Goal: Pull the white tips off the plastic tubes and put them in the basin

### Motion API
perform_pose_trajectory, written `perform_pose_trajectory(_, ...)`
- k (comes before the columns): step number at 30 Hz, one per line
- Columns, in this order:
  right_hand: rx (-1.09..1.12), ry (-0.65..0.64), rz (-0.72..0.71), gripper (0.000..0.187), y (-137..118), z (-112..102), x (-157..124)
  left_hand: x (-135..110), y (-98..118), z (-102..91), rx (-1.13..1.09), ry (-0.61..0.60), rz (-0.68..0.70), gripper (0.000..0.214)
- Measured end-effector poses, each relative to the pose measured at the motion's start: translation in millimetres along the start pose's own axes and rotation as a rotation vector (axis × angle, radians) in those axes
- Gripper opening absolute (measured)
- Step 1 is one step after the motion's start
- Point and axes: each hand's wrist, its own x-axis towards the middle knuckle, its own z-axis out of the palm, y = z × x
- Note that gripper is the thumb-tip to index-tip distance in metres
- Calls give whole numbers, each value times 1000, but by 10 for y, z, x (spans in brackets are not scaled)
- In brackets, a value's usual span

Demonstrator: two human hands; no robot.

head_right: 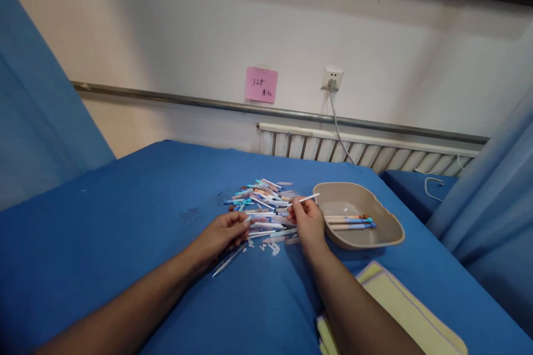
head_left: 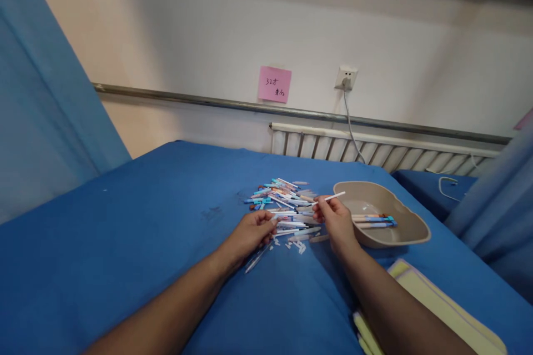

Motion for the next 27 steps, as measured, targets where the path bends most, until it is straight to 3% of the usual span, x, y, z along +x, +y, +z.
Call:
perform_pose_trajectory(9,3,-290,-6,40,-151,155,-269,-66,15,71,-34,-140,0,36)
perform_pose_trajectory(21,-61,-326,-32,38,-134,190,-312,-83,-4,81,-116,-198,-4,36)
perform_pose_trajectory(27,-24,-353,-54,33,-129,161,-276,-67,-28,69,-179,-307,-9,36)
